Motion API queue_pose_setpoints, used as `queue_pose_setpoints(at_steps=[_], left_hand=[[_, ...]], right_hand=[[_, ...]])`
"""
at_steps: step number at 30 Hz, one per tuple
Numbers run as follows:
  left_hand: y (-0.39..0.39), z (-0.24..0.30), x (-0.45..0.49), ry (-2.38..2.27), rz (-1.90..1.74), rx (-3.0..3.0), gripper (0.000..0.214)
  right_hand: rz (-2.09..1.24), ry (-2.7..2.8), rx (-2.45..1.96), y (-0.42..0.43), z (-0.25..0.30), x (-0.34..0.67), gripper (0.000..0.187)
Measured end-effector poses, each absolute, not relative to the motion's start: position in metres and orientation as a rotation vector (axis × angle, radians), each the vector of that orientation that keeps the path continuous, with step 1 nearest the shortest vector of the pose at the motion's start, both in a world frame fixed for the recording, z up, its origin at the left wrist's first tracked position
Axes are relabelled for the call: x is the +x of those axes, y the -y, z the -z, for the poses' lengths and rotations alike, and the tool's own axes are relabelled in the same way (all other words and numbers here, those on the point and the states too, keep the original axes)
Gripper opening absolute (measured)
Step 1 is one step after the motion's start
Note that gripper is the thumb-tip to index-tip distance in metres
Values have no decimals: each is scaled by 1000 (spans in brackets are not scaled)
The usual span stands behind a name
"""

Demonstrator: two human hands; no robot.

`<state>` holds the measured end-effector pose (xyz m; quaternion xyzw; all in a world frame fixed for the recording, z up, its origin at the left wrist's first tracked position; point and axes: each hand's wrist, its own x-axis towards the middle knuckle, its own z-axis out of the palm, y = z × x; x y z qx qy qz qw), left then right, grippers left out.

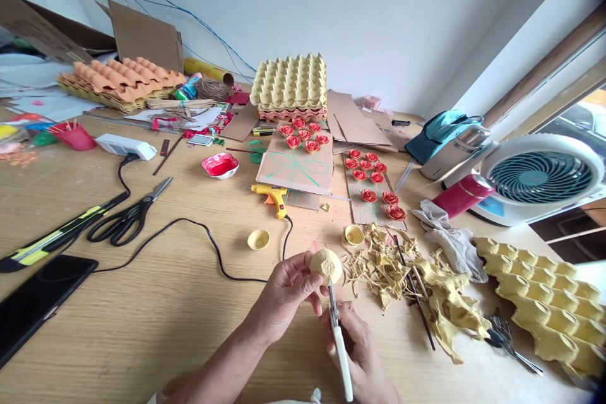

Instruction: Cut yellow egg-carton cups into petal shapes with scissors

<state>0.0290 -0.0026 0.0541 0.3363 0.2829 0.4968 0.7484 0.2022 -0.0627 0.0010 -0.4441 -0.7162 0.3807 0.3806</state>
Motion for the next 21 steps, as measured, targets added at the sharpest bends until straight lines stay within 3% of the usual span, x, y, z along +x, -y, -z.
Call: queue_pose_setpoints(at_steps=[21], left_hand=[[5, -58, 31, -517, -1061, 680, 18]], right_hand=[[-946, 1842, -1120, 63, 6, 204, 41]])
